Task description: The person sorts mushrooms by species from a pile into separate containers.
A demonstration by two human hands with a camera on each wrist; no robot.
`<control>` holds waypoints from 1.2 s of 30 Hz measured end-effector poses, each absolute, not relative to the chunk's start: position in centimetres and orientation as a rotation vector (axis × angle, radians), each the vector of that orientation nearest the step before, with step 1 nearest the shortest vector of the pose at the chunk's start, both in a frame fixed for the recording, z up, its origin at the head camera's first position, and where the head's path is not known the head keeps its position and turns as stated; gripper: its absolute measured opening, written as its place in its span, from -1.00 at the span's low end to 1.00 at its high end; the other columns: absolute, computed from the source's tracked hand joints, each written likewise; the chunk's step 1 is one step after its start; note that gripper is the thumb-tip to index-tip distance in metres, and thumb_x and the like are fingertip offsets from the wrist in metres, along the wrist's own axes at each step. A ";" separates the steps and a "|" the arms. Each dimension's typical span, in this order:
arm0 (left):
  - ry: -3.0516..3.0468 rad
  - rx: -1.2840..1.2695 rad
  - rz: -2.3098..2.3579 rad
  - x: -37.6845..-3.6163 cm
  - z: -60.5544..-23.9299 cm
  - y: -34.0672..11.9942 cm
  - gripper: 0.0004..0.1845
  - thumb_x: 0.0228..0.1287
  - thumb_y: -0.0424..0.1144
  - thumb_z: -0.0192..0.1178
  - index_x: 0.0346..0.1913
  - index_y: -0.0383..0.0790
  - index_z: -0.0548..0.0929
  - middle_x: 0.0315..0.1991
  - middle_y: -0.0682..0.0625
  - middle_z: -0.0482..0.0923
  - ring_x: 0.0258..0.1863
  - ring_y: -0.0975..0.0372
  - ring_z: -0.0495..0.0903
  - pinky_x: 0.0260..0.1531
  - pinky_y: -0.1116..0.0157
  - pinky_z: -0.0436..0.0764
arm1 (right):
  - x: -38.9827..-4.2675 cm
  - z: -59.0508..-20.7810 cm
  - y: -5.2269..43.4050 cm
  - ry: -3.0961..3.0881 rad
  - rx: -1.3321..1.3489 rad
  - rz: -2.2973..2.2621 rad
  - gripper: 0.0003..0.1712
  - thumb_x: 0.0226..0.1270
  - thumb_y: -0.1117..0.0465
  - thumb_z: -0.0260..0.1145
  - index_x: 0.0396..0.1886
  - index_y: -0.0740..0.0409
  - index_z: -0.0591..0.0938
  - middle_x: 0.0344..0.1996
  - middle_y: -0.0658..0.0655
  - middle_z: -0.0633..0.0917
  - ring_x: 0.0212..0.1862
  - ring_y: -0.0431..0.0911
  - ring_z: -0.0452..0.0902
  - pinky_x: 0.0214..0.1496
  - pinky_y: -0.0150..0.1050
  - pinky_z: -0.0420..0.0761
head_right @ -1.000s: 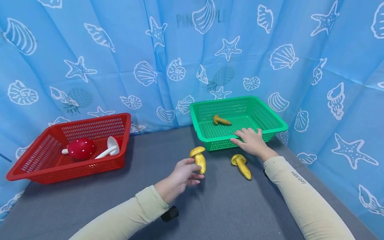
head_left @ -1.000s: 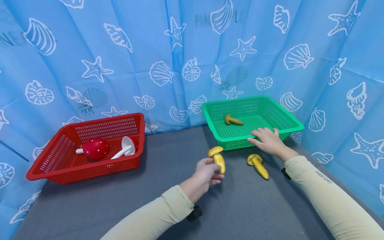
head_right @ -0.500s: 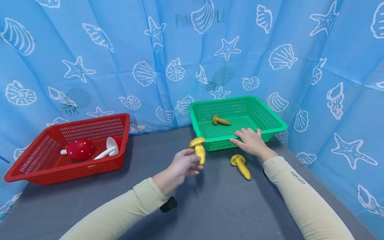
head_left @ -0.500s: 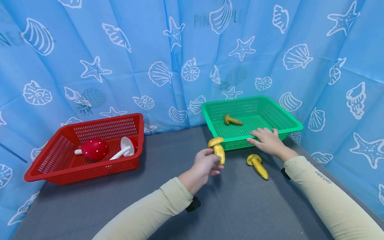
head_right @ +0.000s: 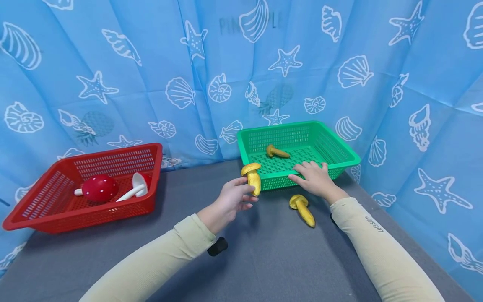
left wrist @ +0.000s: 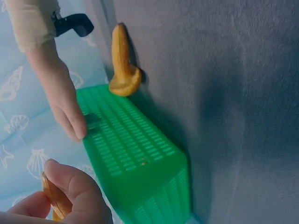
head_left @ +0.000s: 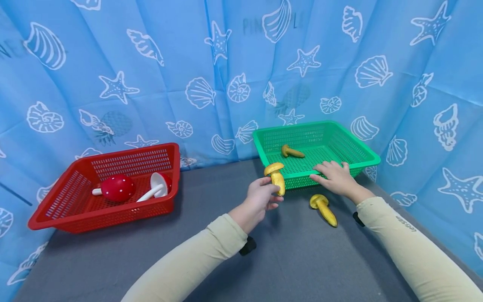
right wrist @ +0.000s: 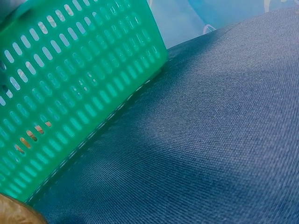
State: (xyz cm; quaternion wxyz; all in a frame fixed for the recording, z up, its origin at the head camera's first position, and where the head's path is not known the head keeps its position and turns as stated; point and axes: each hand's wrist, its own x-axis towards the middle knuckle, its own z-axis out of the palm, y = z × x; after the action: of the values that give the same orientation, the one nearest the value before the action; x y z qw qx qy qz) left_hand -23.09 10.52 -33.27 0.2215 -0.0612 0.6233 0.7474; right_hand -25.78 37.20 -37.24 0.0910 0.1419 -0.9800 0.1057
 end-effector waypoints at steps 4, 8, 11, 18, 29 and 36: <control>1.720 -0.167 2.099 -23.6 -33.2 11.0 -0.48 0.29 -0.47 0.14 0.33 -0.31 0.39 -0.13 -0.16 0.58 -0.65 0.30 0.53 -0.68 0.48 0.46 | -25.7 -37.2 37.2 -2.918 0.419 0.317 -0.53 0.50 -0.02 0.12 0.15 0.25 0.55 0.06 0.35 0.56 0.11 0.30 0.36 0.16 0.51 -0.03; 1.729 -0.164 2.128 -24.1 -33.2 11.5 -0.48 0.29 -0.47 0.14 0.32 -0.33 0.40 -0.10 -0.16 0.58 -0.66 0.32 0.53 -0.69 0.49 0.45 | -25.6 -37.2 37.2 -2.925 0.414 0.320 -0.52 0.50 -0.02 0.12 0.15 0.25 0.55 0.07 0.35 0.55 0.11 0.30 0.36 0.16 0.51 -0.03; 1.732 -0.165 2.148 -24.7 -33.2 11.8 -0.50 0.30 -0.46 0.14 0.31 -0.33 0.42 -0.10 -0.17 0.59 -0.66 0.32 0.53 -0.68 0.49 0.44 | -25.5 -37.1 37.2 -2.926 0.410 0.316 -0.51 0.51 -0.04 0.10 0.15 0.25 0.55 0.06 0.34 0.56 0.11 0.29 0.36 0.16 0.50 -0.03; 1.727 -0.182 2.190 -26.1 -33.3 12.5 -0.57 0.31 -0.44 0.16 0.25 -0.34 0.48 -0.18 -0.16 0.63 -0.66 0.33 0.53 -0.66 0.48 0.45 | -25.6 -37.1 37.1 -2.926 0.404 0.317 -0.51 0.50 -0.03 0.11 0.16 0.27 0.55 0.06 0.35 0.56 0.12 0.30 0.36 0.16 0.50 -0.03; 1.756 -0.159 2.224 -28.2 -33.4 12.9 -0.59 0.35 -0.42 0.17 0.23 -0.39 0.50 -0.16 -0.18 0.63 -0.62 0.34 0.55 -0.62 0.49 0.50 | -25.7 -37.2 37.2 -2.915 0.410 0.314 -0.49 0.51 -0.05 0.09 0.15 0.27 0.55 0.06 0.35 0.55 0.13 0.30 0.36 0.18 0.51 -0.06; 1.794 -0.144 2.239 -29.2 -33.6 13.1 -0.60 0.35 -0.42 0.18 0.23 -0.41 0.50 -0.11 -0.21 0.63 -0.62 0.34 0.54 -0.62 0.49 0.50 | -25.6 -37.2 37.2 -2.911 0.410 0.310 -0.51 0.50 -0.04 0.10 0.14 0.26 0.55 0.05 0.34 0.56 0.11 0.29 0.37 0.17 0.51 -0.04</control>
State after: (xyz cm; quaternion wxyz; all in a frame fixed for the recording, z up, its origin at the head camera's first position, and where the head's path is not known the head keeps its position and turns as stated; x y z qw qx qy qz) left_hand -29.23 13.15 -33.64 0.1342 -0.0496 0.6188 0.7724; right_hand -25.64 37.15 -37.19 0.0929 0.1380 -0.9805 0.1044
